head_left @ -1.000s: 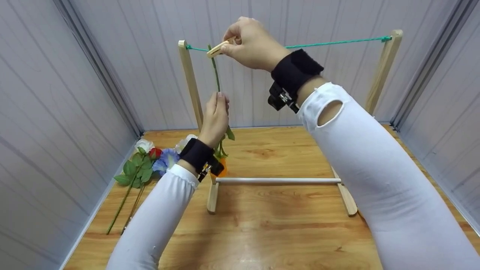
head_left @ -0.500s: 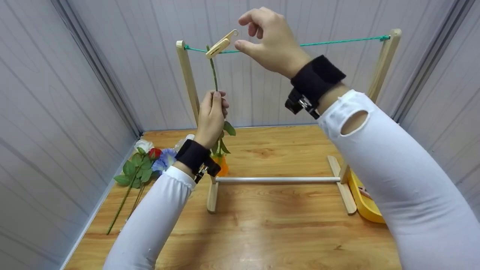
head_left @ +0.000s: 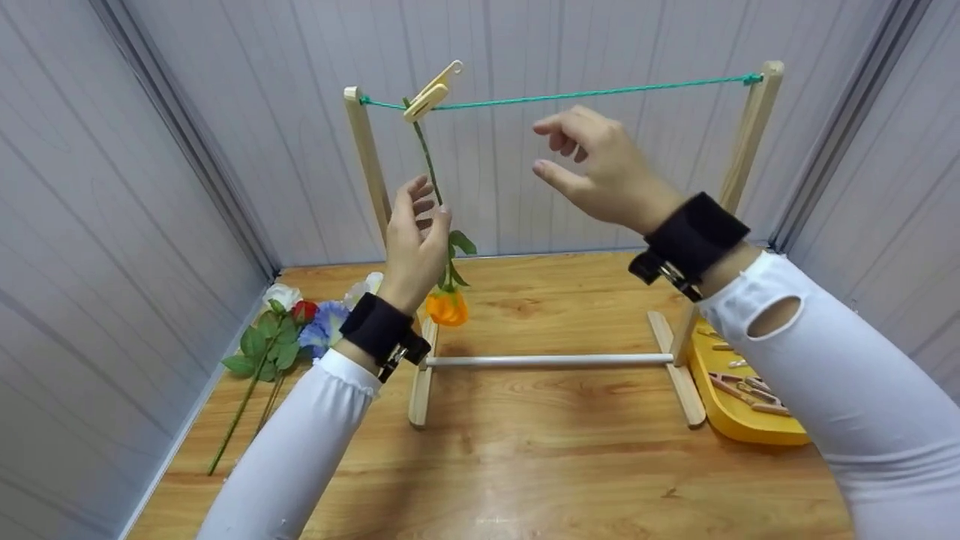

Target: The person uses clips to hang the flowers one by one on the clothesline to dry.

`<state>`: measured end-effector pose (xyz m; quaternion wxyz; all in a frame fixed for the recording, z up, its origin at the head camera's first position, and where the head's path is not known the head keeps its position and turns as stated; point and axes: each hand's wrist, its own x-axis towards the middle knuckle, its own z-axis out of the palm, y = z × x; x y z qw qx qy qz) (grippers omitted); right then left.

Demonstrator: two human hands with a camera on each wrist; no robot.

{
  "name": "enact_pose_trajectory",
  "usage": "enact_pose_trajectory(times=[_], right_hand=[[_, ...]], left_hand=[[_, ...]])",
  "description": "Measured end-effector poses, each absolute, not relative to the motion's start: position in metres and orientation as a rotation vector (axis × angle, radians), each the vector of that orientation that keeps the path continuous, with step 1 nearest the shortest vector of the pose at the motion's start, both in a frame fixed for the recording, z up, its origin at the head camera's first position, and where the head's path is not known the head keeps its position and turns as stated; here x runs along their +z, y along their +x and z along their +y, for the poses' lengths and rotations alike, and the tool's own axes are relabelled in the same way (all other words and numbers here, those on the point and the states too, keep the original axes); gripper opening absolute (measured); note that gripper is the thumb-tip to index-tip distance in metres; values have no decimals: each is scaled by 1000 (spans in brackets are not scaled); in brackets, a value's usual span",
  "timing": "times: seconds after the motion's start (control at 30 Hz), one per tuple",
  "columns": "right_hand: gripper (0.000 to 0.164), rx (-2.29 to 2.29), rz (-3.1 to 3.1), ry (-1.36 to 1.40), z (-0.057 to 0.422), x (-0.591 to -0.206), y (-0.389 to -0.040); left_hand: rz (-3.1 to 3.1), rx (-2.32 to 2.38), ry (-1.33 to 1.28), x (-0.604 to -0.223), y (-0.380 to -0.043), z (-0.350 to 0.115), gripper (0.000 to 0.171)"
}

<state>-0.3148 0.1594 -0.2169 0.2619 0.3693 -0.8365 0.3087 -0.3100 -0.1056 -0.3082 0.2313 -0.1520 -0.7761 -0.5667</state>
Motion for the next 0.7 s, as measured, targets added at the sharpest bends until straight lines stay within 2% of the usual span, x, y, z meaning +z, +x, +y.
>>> enact_pose_trajectory(times=[0.37,0.57,0.7], right_hand=[[39,868,-2255,1064,204,-275,-302],[46,960,-2274,1067,231,-307,-292],[35,1022,-2278,1104,252,-325,-284]], left_hand=[[-2145,-1247,-497,-322,-290,-121,30],[-2186,-1091,-515,-342,-280,-128,29],[-2228,-990,-555,-356,-272,-129,32]])
